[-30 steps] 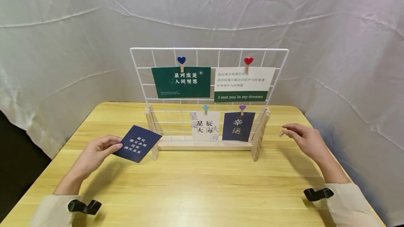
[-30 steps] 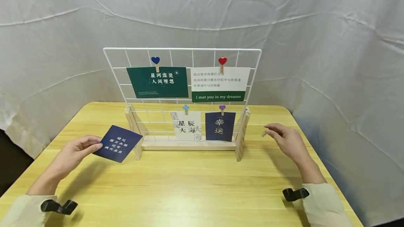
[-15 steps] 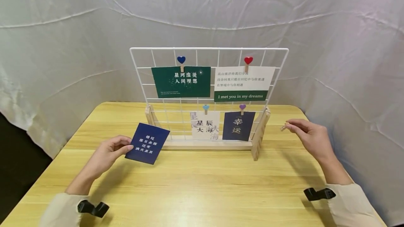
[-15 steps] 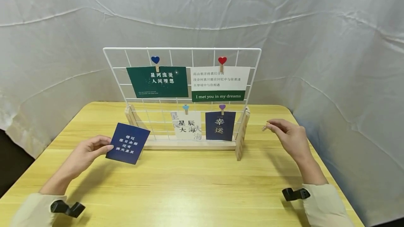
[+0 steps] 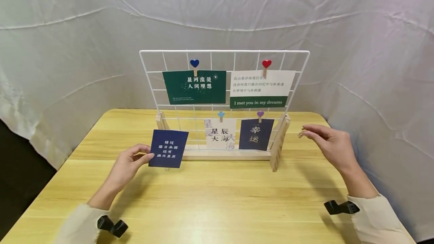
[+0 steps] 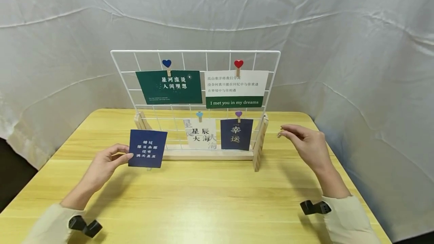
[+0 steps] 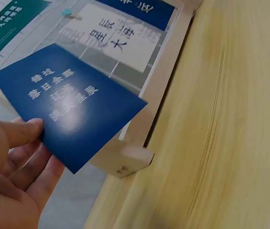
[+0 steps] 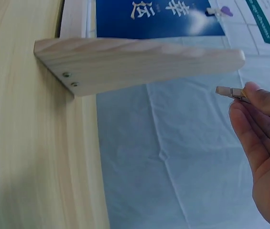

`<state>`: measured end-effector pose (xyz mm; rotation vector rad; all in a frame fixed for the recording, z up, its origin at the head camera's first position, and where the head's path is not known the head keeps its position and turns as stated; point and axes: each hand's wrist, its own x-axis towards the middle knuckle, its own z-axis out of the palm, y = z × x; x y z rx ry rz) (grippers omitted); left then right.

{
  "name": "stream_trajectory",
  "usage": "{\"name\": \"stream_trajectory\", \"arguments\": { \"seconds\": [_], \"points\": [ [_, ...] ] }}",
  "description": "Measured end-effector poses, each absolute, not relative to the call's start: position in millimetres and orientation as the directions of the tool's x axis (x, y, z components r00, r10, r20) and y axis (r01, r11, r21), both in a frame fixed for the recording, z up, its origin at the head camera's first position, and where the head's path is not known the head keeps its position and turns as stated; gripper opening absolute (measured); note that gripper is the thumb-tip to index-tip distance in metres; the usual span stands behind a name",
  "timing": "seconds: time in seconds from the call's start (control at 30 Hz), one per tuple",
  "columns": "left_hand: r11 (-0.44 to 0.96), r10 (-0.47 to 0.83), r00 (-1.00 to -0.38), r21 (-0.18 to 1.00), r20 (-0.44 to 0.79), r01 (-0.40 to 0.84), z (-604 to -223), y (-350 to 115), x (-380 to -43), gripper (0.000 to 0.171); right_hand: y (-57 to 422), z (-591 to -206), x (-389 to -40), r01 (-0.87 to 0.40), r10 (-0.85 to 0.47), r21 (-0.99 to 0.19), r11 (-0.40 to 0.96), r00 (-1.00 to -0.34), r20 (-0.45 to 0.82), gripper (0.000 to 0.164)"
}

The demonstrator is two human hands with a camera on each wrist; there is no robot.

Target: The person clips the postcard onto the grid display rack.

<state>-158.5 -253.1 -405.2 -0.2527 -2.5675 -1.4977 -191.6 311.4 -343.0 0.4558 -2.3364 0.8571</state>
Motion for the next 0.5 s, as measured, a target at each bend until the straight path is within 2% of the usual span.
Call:
{"name": "stream_trajectory", "arguments": {
  "seconds": [0.27, 0.5],
  "points": [
    [0.454, -0.003, -0.971, 0.865, 0.239, 0.212, -407, -241, -164, 0.020, 292, -333, -188, -0.615, -0.214, -0.399, 0.680, -0.687, 0.694, 0.025],
    [0.393, -0.010, -0.975, 0.897, 0.223, 0.201, -409, -230, -168, 0.019, 268, -324, -187, -0.635, -0.269, -0.407, 0.656, -0.701, 0.660, 0.024]
  ]
}}
